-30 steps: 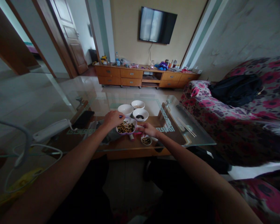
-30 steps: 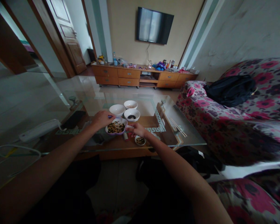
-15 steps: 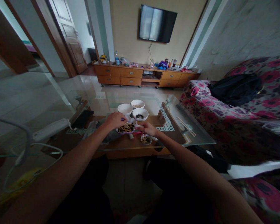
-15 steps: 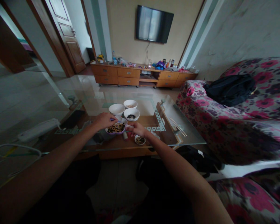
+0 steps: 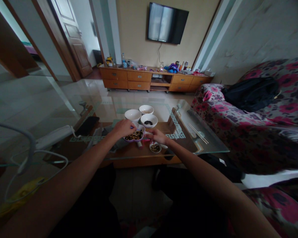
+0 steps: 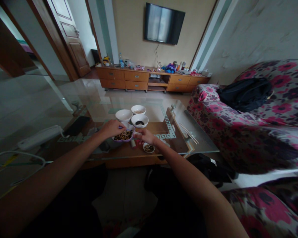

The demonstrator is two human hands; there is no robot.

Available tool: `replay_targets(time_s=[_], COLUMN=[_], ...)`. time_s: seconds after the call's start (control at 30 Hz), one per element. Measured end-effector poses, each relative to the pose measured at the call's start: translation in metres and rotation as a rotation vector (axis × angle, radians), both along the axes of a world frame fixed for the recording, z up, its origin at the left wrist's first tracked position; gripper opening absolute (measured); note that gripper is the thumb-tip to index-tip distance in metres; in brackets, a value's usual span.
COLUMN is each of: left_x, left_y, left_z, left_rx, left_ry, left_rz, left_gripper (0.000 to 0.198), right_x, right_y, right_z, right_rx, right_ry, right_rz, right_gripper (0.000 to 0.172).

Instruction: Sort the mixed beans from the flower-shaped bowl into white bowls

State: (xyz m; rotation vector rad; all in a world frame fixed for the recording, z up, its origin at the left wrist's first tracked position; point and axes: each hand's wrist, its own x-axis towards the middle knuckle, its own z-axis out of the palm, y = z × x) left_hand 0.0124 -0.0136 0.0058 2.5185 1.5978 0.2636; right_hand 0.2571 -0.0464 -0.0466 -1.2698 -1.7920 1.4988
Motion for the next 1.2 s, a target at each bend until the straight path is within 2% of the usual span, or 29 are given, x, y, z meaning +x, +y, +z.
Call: replay_targets(time_s=[0.63,1.2], left_x=[0.0032,0.0037], left_y=[-0.0001,-0.0026], left_z=[-0.0003,0.0015], left_rx=[0.003,0.018], left_ry=[0.012,0.027], left_rz=[-0.011,0.003], left_gripper=[0.027,0.027], right_x=[-0.0033,0.0004], right_y=[-0.0056,-0.0016], right_z=[0.01,0.0022], right_rx=[-0.055,-0.019], right_ry=[0.01,0.029], right_rz=[-0.055,-0.009], right_gripper=[0.013,0.026])
